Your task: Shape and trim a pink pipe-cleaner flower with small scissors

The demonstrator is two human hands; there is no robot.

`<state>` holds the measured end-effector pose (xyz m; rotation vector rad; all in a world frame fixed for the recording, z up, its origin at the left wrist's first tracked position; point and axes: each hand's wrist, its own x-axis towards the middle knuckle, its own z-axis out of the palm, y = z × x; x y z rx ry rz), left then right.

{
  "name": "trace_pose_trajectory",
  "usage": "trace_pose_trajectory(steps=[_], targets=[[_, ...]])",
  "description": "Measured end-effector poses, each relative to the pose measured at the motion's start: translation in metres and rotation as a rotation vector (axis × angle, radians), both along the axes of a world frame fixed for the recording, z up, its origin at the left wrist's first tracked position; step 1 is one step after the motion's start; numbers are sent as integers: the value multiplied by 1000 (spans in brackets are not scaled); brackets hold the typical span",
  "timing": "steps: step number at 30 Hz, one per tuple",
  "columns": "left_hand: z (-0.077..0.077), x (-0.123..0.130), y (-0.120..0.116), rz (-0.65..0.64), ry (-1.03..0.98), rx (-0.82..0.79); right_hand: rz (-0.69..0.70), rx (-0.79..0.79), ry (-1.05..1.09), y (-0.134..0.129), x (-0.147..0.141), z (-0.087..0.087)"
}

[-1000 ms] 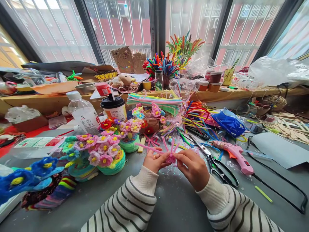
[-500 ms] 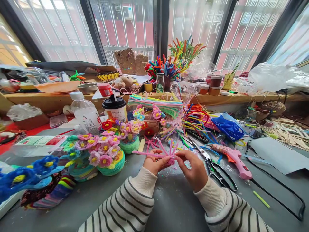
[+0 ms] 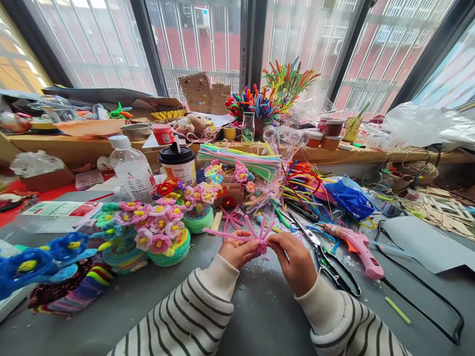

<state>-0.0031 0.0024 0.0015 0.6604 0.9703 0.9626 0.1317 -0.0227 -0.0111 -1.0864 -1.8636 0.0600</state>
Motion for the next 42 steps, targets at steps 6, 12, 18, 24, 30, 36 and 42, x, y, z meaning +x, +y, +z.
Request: trace_pose_trajectory(steps=[6, 12, 18, 24, 30, 36, 42], targets=[[-3, -1, 0, 8, 41, 26, 12, -11, -47, 1, 1, 0], [-4, 0, -1, 35, 48, 67, 31, -13, -28, 0, 2, -1], [-2, 0, -1, 57, 34, 67, 8, 74, -51, 1, 2, -3], [-3, 0, -1, 50, 27, 75, -10, 152, -165, 2, 2, -2], [-7, 1, 1, 69, 14, 135, -55, 208, -306, 2, 3, -2], [-10, 1, 2, 68, 9, 164, -52, 224, -358, 1, 3, -5], [-11, 1, 2, 93, 48, 245, -49, 217, -345, 2, 1, -4]])
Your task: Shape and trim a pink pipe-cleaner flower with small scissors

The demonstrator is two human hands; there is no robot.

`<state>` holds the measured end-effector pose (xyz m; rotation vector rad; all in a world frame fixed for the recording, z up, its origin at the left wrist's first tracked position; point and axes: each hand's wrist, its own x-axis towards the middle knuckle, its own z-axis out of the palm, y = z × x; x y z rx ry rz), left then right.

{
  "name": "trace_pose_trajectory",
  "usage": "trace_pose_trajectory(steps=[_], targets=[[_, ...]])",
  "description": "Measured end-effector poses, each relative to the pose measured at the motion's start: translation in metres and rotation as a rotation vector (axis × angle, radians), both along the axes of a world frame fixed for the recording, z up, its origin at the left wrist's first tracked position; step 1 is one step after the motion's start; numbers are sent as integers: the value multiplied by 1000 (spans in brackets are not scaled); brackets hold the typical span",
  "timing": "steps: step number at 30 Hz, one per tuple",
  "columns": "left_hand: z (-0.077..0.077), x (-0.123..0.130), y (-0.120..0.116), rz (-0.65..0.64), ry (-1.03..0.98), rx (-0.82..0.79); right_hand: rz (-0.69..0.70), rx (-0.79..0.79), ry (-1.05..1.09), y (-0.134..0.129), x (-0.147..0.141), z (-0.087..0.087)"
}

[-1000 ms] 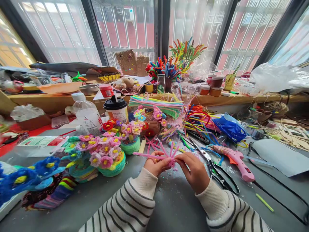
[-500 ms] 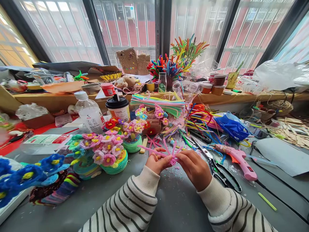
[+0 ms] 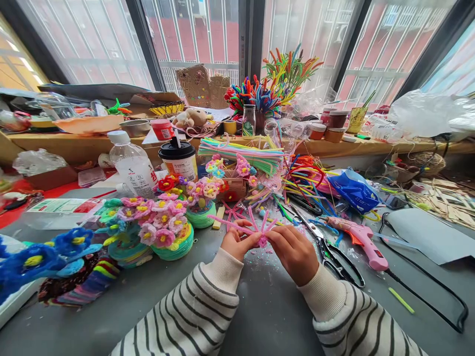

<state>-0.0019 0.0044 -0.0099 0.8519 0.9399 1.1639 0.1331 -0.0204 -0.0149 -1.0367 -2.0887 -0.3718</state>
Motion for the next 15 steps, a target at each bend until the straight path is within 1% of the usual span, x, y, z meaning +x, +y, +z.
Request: trace_pose_trajectory(steps=[9, 12, 15], targets=[[3, 3, -5, 104, 202, 239, -28, -44, 73, -1, -4, 2], [2, 4, -7, 132, 310, 326, -51, -96, 143, -1, -6, 1], [3, 5, -10, 158, 421, 415, -62, -181, 221, -2, -7, 0]])
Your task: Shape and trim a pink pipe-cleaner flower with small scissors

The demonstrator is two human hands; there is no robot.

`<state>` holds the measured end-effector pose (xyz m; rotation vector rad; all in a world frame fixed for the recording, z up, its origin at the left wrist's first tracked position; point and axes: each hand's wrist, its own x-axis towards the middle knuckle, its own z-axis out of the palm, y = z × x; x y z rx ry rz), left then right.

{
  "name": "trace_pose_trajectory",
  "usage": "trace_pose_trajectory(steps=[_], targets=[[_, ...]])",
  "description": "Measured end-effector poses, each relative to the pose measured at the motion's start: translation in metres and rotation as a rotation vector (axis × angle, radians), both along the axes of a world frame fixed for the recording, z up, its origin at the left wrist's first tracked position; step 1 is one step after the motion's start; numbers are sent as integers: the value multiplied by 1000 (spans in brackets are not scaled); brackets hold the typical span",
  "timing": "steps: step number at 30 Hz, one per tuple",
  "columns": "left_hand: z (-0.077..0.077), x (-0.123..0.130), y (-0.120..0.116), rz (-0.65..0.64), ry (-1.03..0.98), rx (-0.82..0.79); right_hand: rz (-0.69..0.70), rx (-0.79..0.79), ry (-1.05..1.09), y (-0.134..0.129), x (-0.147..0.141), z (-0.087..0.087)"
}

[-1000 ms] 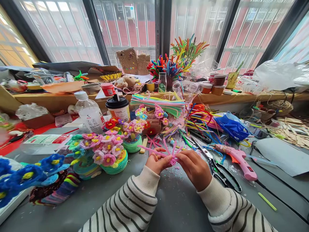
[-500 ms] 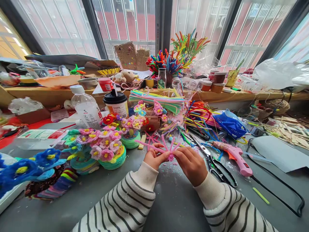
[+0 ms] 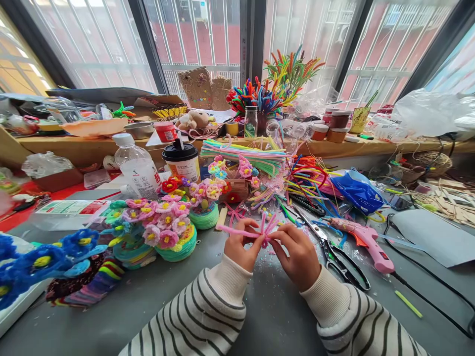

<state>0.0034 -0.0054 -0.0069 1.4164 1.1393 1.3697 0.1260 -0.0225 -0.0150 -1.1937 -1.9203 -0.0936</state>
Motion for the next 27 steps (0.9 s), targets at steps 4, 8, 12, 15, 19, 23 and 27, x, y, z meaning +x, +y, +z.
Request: trace_pose_trajectory(steps=[4, 8, 12, 15, 19, 23, 27], targets=[[6, -1, -5, 22, 113, 93, 34, -109, 131, -2, -2, 0], [10, -4, -8, -23, 191, 135, 48, -193, 245, -3, -5, 3], [4, -5, -8, 43, 318, 256, 45, -277, 327, -3, -7, 5], [-1, -5, -7, 61, 481, 457, 58, -350, 399, -2, -7, 3], [-3, -5, -5, 93, 651, 660, 100, -490, 585, 0, -6, 1], [-3, -6, -5, 88, 670, 674, 138, -673, 802, 2, -6, 3], [-6, -7, -4, 88, 678, 651, 150, -915, 1046, 5, -5, 3]])
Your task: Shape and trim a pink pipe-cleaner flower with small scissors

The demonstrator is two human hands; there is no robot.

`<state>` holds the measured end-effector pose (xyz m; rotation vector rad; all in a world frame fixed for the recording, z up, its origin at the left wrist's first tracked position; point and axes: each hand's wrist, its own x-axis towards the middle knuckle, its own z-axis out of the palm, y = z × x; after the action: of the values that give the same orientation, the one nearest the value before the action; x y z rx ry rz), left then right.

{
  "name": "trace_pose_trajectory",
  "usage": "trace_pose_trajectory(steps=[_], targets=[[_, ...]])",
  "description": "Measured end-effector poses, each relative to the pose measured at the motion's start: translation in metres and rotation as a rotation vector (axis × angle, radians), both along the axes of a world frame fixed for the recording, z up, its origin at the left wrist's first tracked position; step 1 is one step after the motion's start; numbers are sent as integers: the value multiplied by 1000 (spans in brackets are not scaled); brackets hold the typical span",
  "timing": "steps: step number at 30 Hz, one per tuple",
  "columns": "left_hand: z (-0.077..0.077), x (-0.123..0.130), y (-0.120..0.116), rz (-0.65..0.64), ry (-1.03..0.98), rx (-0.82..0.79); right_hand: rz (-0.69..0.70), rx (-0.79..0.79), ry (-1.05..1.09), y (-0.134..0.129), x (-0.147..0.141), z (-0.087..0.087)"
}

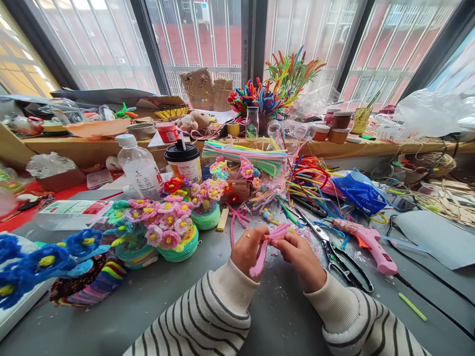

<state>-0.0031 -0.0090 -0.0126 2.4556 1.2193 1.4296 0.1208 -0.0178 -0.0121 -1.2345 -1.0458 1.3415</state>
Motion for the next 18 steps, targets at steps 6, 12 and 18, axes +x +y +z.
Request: trace_pose_trajectory(steps=[6, 12, 18], targets=[[-1, 1, -2, -36, 27, 42, 188, -278, 244, 2, 1, -3], [1, 1, 1, -99, -324, -249, 208, -169, 254, 2, 3, -2], [7, 1, 7, -124, -699, -610, -97, 540, -568, -4, 14, 5]])
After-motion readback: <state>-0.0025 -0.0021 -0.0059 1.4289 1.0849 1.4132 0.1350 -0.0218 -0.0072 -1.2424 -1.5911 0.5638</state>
